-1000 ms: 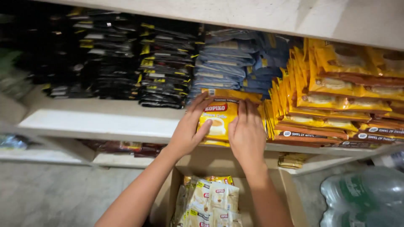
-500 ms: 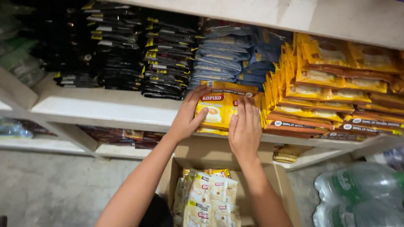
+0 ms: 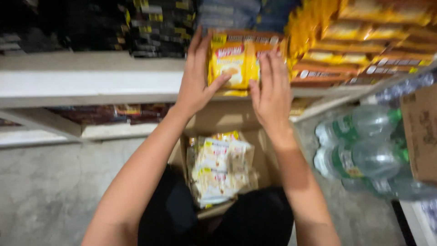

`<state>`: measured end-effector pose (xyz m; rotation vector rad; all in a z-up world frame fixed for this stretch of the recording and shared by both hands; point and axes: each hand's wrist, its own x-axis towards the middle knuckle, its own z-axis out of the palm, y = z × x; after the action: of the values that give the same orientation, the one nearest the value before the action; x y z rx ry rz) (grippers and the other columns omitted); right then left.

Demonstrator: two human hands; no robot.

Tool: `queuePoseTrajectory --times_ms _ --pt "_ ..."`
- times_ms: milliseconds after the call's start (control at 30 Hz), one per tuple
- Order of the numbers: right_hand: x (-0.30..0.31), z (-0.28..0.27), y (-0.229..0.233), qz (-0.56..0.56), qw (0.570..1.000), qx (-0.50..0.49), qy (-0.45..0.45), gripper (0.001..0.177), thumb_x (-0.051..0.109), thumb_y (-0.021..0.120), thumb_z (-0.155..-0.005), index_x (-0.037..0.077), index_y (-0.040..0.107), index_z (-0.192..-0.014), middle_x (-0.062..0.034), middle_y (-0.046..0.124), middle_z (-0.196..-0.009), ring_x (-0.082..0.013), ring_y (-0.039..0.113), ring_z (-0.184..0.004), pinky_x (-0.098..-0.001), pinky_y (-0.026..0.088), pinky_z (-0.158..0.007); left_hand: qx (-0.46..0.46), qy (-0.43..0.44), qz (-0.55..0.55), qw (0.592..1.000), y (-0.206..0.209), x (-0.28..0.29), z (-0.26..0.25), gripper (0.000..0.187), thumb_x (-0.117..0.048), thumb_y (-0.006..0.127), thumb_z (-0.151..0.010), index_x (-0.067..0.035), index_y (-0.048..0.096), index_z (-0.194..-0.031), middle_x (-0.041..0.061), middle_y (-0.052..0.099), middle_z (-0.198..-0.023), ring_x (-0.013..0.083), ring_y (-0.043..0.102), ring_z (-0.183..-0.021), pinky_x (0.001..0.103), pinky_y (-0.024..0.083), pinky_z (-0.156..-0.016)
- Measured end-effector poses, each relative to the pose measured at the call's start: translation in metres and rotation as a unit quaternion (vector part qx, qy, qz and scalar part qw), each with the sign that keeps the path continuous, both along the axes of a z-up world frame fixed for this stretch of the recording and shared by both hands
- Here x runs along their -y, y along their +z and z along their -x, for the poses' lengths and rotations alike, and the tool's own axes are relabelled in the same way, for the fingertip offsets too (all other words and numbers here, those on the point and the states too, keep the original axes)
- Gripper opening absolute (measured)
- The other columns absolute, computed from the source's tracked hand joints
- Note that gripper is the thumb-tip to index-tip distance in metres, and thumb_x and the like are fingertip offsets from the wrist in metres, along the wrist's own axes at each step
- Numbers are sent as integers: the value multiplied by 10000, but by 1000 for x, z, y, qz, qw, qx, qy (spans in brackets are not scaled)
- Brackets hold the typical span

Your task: Organizing and stocking coffee sachets from a cardboard box onto grocery store shelves.

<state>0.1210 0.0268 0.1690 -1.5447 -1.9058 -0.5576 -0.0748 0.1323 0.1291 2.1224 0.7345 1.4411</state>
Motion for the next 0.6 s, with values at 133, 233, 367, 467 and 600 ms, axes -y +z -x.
queuePoseTrajectory --times_ms 133,233,367,467,600 --pt "41 8 -33 -6 996 -88 20 405 51 584 -1048 10 559 -1450 -218 519 -1512 -388 508 -1414 -498 409 -1206 6 16 8 1000 -9 28 25 819 -426 732 -1044 -65 284 -1626 214 192 -1713 395 249 -1613 464 267 -1336" --pt "56 5 -96 -22 983 -181 5 280 -34 493 -904 -5 682 -1107 -184 649 -1131 -350 623 -1106 -469 509 -992 30 24 37 999 -37 63 55 755 -389 701 -1077 -88 297 -1639 186 219 -1701 353 259 -1604 444 292 -1338" --pt "40 -24 -235 215 936 -261 -93 191 145 555 -947 105 739 -924 -142 724 -912 -322 701 -872 -456 553 -808 44 80 87 992 -90 113 90 581 -285 581 -1062 -53 398 -1563 165 413 -1610 327 393 -1524 474 315 -1303" --pt "15 -69 -367 368 874 -261 -178 209 335 663 -926 173 782 -981 -167 725 -965 -377 676 -906 -486 542 -801 50 86 147 984 -133 147 101 537 -272 564 -1043 -9 442 -1494 197 482 -1550 356 456 -1470 473 358 -1250" --pt "-29 -170 -585 424 882 -136 -154 387 486 724 -897 142 720 -1074 -138 737 -988 -370 689 -910 -477 561 -807 -15 94 189 977 -163 172 106 480 -234 610 -983 -19 529 -1405 209 563 -1445 390 523 -1370 468 395 -1173"
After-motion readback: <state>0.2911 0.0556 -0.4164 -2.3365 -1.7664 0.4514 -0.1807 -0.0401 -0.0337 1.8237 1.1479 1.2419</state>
